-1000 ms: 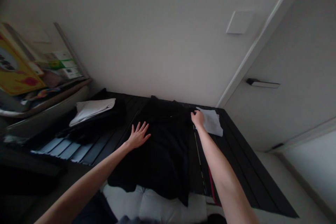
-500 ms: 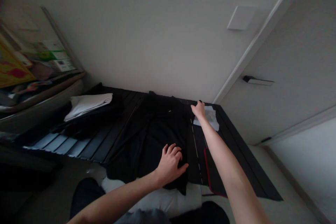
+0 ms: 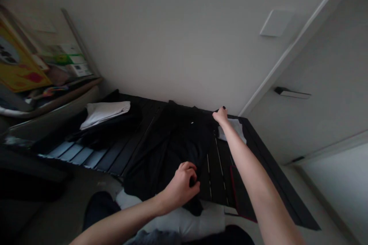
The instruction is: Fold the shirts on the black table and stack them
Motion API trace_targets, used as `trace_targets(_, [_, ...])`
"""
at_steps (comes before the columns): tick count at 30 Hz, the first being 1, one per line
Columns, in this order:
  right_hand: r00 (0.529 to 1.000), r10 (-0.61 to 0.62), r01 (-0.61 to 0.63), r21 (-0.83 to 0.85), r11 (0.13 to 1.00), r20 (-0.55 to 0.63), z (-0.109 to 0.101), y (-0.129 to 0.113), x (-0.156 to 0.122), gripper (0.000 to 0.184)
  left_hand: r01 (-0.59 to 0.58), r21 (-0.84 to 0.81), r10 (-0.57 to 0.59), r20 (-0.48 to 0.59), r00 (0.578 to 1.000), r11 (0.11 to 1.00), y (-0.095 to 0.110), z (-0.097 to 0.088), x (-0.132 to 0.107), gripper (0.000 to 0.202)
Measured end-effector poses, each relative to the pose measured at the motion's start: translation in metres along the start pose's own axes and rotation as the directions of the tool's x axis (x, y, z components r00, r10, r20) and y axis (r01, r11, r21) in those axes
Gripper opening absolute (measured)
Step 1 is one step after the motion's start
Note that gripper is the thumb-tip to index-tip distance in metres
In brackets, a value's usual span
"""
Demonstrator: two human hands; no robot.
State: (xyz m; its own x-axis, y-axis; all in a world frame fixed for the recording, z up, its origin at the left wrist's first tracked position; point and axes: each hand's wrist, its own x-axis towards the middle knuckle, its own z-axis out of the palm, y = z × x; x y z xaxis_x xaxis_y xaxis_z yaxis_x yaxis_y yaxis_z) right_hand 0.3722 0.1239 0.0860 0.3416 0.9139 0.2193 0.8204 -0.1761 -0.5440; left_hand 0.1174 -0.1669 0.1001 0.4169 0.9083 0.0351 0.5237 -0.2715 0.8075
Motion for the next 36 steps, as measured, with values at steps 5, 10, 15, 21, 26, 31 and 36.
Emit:
trace_targets(5, [0.999, -0.035, 0.035, 0.107, 0.994, 0.007, 0.026, -0.066, 0.008, 0.071, 0.118, 0.036, -0.116, -0.045, 0.992, 0.992, -0.017, -0.057, -0.018, 0.006])
trace_targets(10, [0.971, -0.228, 0.204, 0.253, 0.946, 0.069, 0.062, -0.139, -0.003, 0.079, 0.256, 0.288, -0.239, -0.094, 0.967, 0.923, -0.050, -0.090, -0.036, 0.011])
trace_targets(15, [0.909, -0.414, 0.377, 0.322, 0.868, 0.050, 0.088, -0.177, -0.045, 0.056, 0.356, 0.506, -0.263, -0.249, 0.932, 0.786, -0.092, -0.098, -0.052, 0.023])
trace_targets(21, [0.833, -0.547, 0.510, 0.264, 0.818, 0.087, 0.083, -0.147, -0.108, 0.039, 0.155, 0.497, -0.061, -0.200, 0.978, 0.854, -0.136, -0.100, -0.066, 0.045])
trace_targets(26, [0.726, -0.662, 0.635, 0.189, 0.749, 0.186, 0.054, -0.111, -0.172, 0.033, -0.024, 0.477, 0.091, -0.119, 0.989, 0.878, -0.157, -0.124, -0.072, 0.043])
trace_targets(31, [0.512, -0.773, 0.775, 0.187, 0.604, 0.374, 0.016, -0.096, -0.236, 0.045, -0.145, 0.520, 0.172, -0.004, 0.985, 0.842, -0.166, -0.158, -0.080, 0.054])
trace_targets(36, [0.298, -0.773, 0.824, 0.258, 0.504, 0.559, -0.013, -0.081, -0.291, 0.079, -0.299, 0.558, 0.224, 0.199, 0.954, 0.775, -0.170, -0.178, -0.095, 0.060])
